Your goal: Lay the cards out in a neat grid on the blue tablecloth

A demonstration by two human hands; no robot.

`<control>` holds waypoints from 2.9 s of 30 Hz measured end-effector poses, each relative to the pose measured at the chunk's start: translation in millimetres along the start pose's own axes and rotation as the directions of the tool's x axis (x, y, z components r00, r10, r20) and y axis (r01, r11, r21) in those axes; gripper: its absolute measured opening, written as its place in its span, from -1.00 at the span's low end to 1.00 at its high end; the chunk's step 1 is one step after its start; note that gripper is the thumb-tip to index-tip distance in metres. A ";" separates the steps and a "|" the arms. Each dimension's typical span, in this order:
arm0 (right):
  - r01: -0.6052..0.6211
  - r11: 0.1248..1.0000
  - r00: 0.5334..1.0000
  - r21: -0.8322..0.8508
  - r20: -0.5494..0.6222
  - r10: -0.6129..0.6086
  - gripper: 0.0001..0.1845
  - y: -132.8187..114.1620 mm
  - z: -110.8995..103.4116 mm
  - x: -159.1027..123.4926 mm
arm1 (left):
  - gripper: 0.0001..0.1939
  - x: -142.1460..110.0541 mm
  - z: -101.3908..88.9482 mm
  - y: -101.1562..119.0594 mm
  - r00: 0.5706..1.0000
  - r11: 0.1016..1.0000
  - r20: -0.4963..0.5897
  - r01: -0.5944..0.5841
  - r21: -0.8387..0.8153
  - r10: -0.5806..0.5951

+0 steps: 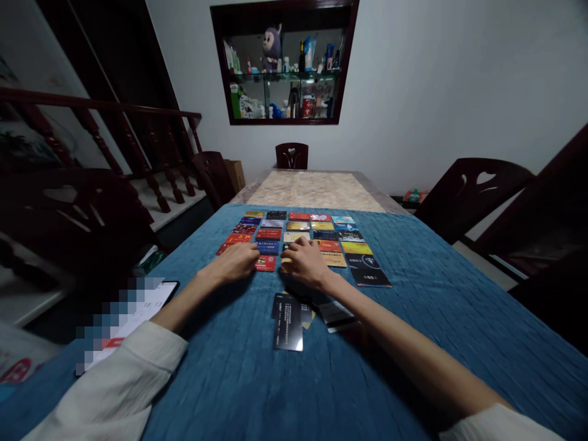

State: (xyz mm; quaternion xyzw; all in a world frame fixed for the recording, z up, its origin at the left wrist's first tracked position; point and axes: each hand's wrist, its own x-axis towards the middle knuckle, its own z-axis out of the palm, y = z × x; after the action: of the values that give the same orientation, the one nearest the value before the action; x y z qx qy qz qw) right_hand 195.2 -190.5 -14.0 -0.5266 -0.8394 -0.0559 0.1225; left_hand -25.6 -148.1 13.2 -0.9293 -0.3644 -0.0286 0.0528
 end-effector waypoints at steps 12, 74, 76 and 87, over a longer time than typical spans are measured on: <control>0.086 0.995 0.959 -0.051 -0.266 -0.097 -0.77 42.9 -10.6 -77.3 | -0.72 5.2 -10.2 59.6 0.989 0.986 -0.022 -0.141 0.088 0.143; 0.030 0.981 0.948 0.194 -0.316 0.033 -0.72 62.1 1.8 -166.0 | -0.84 26.0 2.1 136.2 0.933 0.915 -0.028 -0.357 -0.190 0.358; 0.022 0.988 0.941 0.150 -0.338 0.030 -0.71 61.1 2.3 -165.7 | -0.84 26.7 4.6 135.2 0.935 0.914 -0.030 -0.351 -0.201 0.353; 0.061 0.998 0.907 -0.005 -0.417 -0.057 -0.68 59.4 9.9 -163.8 | -0.55 27.1 12.4 136.2 0.938 0.922 -0.059 -0.346 -0.173 0.341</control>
State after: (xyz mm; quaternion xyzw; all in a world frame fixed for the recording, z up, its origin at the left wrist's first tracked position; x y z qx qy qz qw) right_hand 315.2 -304.8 -68.9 -0.4762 -0.8097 -0.1672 0.2994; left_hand 87.1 -227.6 -7.1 -0.9792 -0.1910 -0.0649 -0.0223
